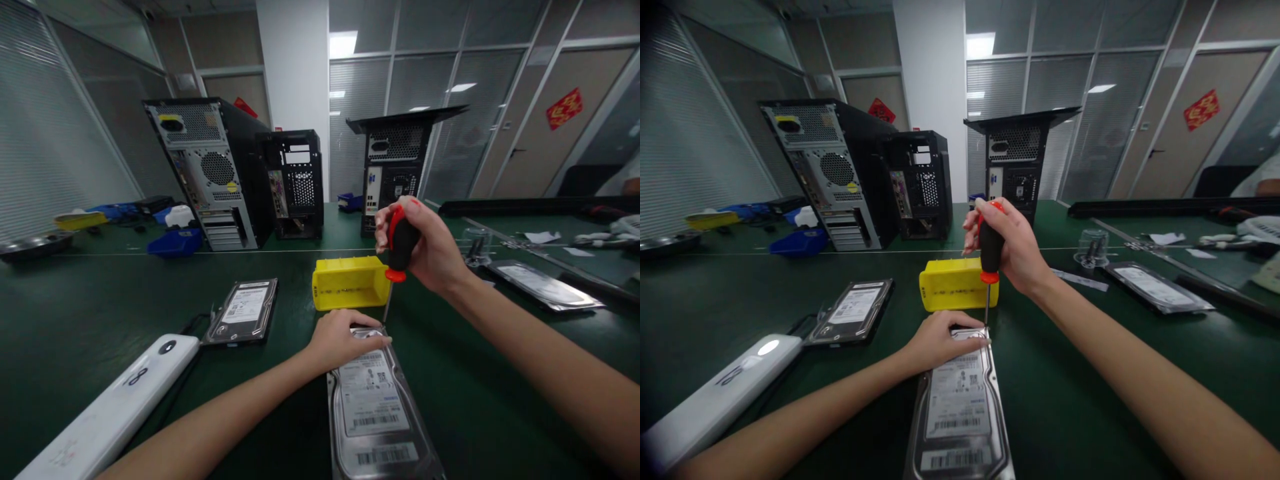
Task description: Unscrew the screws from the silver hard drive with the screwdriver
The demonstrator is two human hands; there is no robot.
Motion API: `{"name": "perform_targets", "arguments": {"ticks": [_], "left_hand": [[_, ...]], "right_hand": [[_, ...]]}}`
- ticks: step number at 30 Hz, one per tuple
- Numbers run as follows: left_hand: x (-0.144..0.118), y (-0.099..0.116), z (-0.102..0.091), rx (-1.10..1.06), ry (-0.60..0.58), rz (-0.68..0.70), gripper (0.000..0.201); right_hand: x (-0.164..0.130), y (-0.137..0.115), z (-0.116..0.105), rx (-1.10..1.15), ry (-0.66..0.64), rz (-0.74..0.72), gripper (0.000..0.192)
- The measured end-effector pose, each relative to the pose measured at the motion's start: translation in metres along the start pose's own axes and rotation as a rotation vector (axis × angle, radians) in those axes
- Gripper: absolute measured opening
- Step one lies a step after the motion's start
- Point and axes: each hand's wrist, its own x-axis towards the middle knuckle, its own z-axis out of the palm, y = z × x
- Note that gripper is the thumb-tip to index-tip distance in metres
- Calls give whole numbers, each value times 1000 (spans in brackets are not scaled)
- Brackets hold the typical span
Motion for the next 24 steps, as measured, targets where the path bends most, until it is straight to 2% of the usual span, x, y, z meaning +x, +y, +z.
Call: {"name": "perform_targets", "arguments": {"ticks": [4, 7, 11, 18, 24], "left_hand": [[0, 0, 0, 18, 5, 12, 51], [-1, 0, 0, 10, -13, 12, 51], [-1, 1, -1, 9, -9, 12, 50], [-1, 2, -2, 16, -11, 12, 52], [-1, 1, -1, 12, -9, 16, 50]], "right_hand": [[-1, 1, 1, -42, -40, 9, 30], [-3, -1, 2, 19, -61, 11, 24], [-4, -3, 3, -2, -80, 55, 32], [-2, 0, 0, 27, -13, 11, 23], [1, -3, -4, 61, -95, 16, 19]]}}
